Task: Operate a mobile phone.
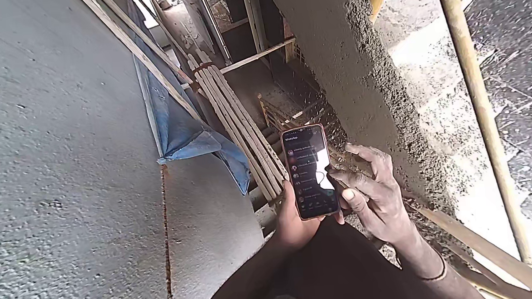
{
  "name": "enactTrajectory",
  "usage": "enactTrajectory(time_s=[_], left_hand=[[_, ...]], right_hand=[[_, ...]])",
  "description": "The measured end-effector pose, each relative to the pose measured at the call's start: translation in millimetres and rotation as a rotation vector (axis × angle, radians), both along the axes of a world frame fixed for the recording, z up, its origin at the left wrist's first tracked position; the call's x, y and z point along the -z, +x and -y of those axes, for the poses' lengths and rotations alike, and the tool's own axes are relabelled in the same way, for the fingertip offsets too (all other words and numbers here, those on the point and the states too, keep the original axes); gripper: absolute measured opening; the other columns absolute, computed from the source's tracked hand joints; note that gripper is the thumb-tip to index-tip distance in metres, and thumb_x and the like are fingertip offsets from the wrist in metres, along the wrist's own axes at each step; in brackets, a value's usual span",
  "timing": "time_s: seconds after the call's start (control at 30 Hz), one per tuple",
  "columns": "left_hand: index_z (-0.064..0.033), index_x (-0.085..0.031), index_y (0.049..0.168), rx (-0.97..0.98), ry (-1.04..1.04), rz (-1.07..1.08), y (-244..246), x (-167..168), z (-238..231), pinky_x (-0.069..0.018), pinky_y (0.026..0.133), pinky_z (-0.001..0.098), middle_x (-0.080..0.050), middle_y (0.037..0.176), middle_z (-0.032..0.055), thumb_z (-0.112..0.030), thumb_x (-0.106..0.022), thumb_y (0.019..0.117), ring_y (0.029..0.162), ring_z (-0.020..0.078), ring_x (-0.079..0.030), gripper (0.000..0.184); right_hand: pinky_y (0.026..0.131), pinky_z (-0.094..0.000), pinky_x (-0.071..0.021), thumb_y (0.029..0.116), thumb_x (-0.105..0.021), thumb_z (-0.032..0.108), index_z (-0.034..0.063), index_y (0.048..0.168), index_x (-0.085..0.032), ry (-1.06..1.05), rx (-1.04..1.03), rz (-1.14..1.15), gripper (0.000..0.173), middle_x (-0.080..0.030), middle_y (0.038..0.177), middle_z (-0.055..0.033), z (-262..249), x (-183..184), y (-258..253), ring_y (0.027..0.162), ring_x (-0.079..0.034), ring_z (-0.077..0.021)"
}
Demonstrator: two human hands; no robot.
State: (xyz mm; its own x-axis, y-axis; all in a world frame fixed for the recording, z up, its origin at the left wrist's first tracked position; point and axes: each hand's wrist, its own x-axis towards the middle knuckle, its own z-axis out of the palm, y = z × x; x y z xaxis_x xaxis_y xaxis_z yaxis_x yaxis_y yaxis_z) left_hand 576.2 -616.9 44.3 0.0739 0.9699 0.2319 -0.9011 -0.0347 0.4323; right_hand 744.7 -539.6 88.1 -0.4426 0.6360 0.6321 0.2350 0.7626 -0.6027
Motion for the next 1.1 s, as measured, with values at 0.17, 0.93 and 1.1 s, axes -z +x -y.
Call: enactTrajectory(time_s=[0.17,0.93,1.1], left_hand=[[-0.0169,-0.059,0.136,-0.008,0.005,0.008,0.4,-2.8,-1.5,-0.0588,0.081,0.0425,-0.067,0.124,0.0146,-0.068,-0.040,0.0988,0.104,0.0264,-0.069,0.067],[-0.0155,-0.059,0.137,-0.037,-0.052,0.066,-1.0,-4.4,0.0,-0.0546,0.097,0.0467,-0.066,0.128,0.0123,-0.065,-0.045,0.0987,0.117,0.0255,-0.065,0.064],[-0.0143,-0.057,0.138,-0.039,-0.092,0.061,-3.0,-2.9,0.7,-0.0522,0.100,0.0499,-0.065,0.129,0.0166,-0.068,-0.047,0.0962,0.119,0.0307,-0.064,0.069]], right_hand=[[0.116,-0.0443,-0.0324,0.1049,-0.044,0.055,0.0259,0.114,-0.077,-0.022,-0.021,-0.025,0.045,-0.055,0.142,-0.0110,2.1,1.0,3.2,0.141,-0.041,-0.0249],[0.118,-0.0476,-0.0314,0.1029,-0.049,0.055,0.0284,0.113,-0.076,0.022,-0.095,-0.006,0.039,-0.054,0.144,-0.0092,8.5,3.8,3.8,0.142,-0.041,-0.0250],[0.118,-0.0445,-0.0332,0.1012,-0.059,0.045,0.0274,0.100,-0.077,0.036,-0.193,-0.047,0.025,-0.056,0.143,-0.0050,16.0,7.5,6.6,0.142,-0.041,-0.0226]])
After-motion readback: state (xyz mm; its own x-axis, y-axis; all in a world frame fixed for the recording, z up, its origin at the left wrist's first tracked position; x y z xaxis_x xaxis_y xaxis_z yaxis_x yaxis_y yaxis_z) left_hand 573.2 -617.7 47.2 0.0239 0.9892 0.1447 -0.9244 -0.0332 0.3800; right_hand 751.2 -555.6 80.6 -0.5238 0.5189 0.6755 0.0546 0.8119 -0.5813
